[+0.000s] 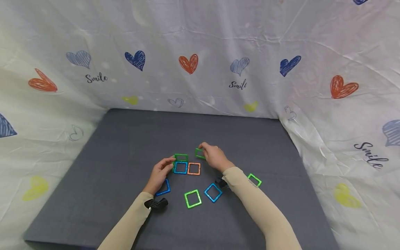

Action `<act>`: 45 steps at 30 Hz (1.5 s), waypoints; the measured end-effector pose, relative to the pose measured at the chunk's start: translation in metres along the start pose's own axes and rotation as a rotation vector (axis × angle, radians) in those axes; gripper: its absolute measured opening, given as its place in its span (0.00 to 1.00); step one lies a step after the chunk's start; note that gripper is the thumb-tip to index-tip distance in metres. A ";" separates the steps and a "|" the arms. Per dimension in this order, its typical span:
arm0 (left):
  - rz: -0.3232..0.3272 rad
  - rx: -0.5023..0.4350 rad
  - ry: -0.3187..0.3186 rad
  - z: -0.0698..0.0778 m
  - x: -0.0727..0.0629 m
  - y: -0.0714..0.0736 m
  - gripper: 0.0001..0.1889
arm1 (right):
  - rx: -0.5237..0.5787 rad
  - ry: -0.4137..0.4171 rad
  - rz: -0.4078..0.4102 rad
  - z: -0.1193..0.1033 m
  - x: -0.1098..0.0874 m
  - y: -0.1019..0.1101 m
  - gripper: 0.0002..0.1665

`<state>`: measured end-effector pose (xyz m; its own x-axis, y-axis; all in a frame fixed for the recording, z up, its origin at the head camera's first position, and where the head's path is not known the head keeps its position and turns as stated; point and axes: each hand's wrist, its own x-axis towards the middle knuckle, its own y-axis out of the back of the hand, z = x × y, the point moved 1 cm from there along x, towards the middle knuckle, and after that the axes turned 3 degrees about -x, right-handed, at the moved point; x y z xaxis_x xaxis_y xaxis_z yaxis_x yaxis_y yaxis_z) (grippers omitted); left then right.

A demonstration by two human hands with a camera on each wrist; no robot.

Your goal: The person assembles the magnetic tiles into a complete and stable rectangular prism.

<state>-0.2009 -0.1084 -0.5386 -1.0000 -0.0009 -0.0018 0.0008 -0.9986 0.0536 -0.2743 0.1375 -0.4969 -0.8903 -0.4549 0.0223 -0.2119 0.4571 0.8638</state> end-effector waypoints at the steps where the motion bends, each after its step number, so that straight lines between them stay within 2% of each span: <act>1: -0.002 -0.002 0.000 0.000 0.000 0.000 0.16 | -0.005 0.000 -0.004 -0.001 0.000 -0.002 0.16; 19: -0.028 -0.013 -0.013 -0.002 0.001 0.000 0.16 | -0.015 0.108 -0.014 -0.008 0.003 -0.015 0.13; 33: -0.039 -0.027 0.005 0.000 -0.002 0.002 0.15 | -0.010 0.096 -0.034 -0.012 0.000 -0.021 0.13; 45: -0.028 -0.021 -0.014 -0.001 0.000 0.003 0.15 | -0.007 0.108 -0.024 -0.016 0.004 -0.023 0.13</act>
<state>-0.2012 -0.1116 -0.5389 -0.9996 0.0275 0.0108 -0.0271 -0.9991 0.0328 -0.2666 0.1131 -0.5082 -0.8364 -0.5453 0.0551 -0.2297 0.4401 0.8681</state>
